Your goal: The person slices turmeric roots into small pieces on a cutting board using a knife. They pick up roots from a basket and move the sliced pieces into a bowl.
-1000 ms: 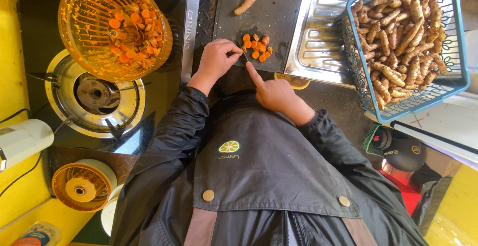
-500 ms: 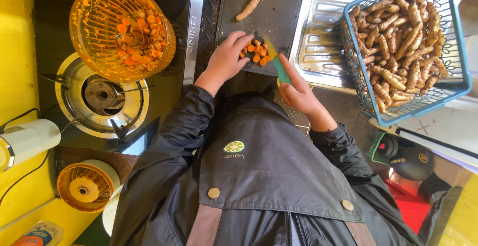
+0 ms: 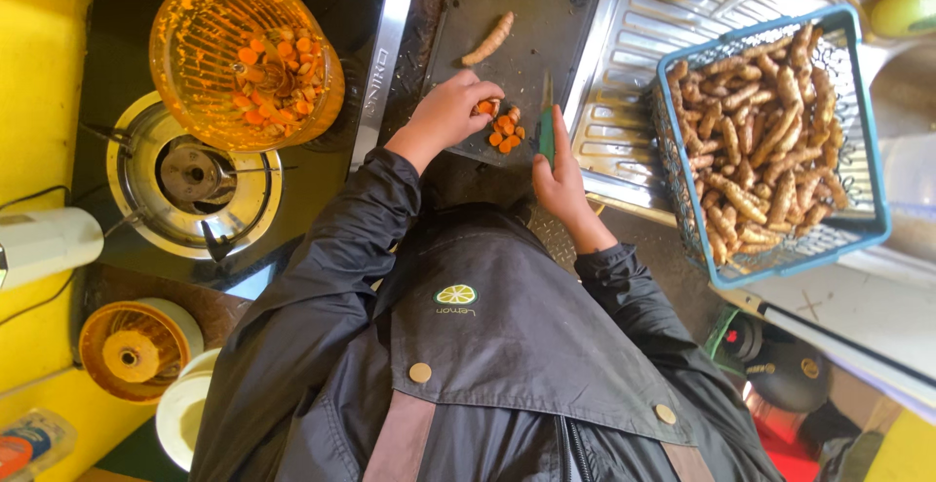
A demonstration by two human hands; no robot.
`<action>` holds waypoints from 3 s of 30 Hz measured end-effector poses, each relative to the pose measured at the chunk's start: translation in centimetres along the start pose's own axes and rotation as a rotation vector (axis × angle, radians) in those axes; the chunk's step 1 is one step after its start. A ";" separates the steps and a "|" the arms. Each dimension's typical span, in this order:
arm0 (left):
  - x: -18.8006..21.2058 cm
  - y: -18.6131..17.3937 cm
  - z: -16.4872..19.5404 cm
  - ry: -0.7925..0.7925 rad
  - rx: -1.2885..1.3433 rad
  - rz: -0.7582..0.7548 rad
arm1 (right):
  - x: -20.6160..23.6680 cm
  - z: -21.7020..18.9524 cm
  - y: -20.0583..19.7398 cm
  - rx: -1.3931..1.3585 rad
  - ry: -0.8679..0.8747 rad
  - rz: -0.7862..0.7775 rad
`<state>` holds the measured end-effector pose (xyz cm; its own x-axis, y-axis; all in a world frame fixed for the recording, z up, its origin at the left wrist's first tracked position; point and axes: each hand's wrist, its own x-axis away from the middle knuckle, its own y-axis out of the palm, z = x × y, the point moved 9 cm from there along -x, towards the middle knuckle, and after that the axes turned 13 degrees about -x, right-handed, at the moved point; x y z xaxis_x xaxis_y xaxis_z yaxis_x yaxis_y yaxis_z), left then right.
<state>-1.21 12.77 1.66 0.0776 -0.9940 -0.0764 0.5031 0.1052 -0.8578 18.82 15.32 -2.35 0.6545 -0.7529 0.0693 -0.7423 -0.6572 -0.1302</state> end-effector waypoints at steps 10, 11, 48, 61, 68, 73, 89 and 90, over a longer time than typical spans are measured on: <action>0.7 -6.0 3.3 0.013 0.044 0.253 | -0.4 0.3 -0.8 0.050 -0.076 -0.008; 0.9 -7.3 3.8 0.005 0.056 0.268 | -0.4 -0.2 -0.9 0.087 -0.120 -0.011; 2.3 -4.3 6.8 0.169 -0.070 0.037 | 0.5 -0.5 -0.6 0.077 -0.123 0.075; -1.5 3.5 2.6 0.147 -0.005 -0.163 | 0.3 -1.6 0.2 0.039 -0.137 0.091; -1.2 -2.6 4.0 0.108 0.079 -0.039 | 0.5 0.0 -0.2 0.015 -0.082 0.096; 2.5 -11.5 5.5 0.043 0.212 0.134 | -0.1 -1.1 -1.0 0.144 -0.229 0.062; 13.0 -27.5 -8.3 -0.149 -0.372 0.415 | -0.5 0.4 -1.8 -0.103 0.130 -0.003; 13.1 -27.5 -8.5 -0.133 -0.380 0.423 | -0.4 0.2 -1.7 -0.105 0.143 0.004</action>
<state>-21.31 -3.38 19.94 0.3243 -0.8533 -0.4084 0.0625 0.4501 -0.8908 19.88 16.77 -2.36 0.6300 -0.7478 0.2095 -0.7607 -0.6485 -0.0276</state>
